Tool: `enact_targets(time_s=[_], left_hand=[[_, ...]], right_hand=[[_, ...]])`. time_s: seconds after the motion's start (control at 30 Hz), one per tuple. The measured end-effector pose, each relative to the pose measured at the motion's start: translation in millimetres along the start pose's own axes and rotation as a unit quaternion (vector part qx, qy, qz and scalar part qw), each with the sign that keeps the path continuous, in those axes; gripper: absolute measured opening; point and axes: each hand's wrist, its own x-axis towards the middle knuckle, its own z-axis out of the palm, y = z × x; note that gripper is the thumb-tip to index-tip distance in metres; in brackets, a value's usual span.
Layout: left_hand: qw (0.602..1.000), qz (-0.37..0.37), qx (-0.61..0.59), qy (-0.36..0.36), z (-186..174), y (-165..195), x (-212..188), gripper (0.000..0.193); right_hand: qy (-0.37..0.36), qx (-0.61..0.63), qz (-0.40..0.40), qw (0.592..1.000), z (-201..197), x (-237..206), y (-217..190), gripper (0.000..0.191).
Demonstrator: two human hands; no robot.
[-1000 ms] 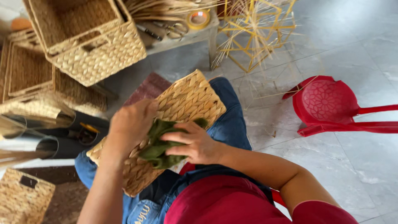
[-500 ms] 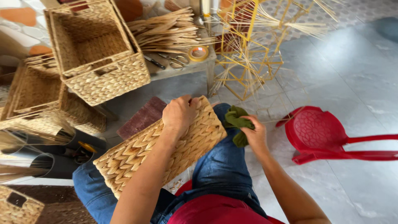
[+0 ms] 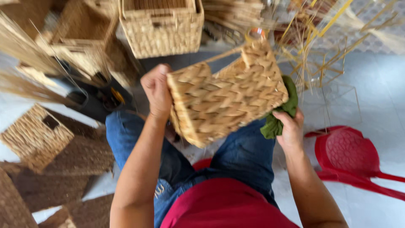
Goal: The person wipes the interior and exterior of woven baskets with a green cloth and trims loose fibers with scissors. The person handles multiple baskets, wiping each one and stacking them on a nearby table.
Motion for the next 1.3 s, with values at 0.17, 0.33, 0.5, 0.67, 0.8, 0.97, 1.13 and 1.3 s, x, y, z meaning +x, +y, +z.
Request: enact_targets(time_s=[0.17, 0.33, 0.5, 0.67, 0.8, 0.97, 1.13, 1.3], left_hand=[[0.988, -0.136, 0.028, 0.062, -69, -43, -28, 0.054], [0.979, -0.177, -0.091, 0.035, -80, -61, -57, 0.053], [0.988, -0.124, -0.090, 0.000, -77, -58, -66, 0.048], [0.983, -0.169, -0.074, 0.028, -71, -50, -67, 0.044], [0.970, -0.181, -0.155, 0.039, -67, -42, -64, 0.045], [0.978, -0.172, -0.117, 0.021, -66, -34, -70, 0.045], [0.987, -0.152, -0.057, 0.007, -65, -42, -75, 0.045], [0.986, -0.153, -0.057, 0.020, -67, -51, -73, 0.046]], right_hand=[[-0.054, -0.114, 0.067, 0.990, 16, -28, 32, 0.048], [-0.048, -0.122, 0.108, 0.986, 18, -26, 41, 0.037], [0.005, -0.082, -0.053, 0.995, 30, -18, -7, 0.027], [-0.153, -0.313, -0.242, 0.905, 147, -71, -8, 0.031], [-0.396, -0.519, -0.355, 0.669, 236, -91, 29, 0.048], [-0.410, -0.492, -0.379, 0.668, 197, -77, 42, 0.037], [-0.307, -0.551, -0.400, 0.665, 123, -32, 18, 0.027], [-0.158, -0.569, -0.352, 0.726, 89, -12, 2, 0.021]])
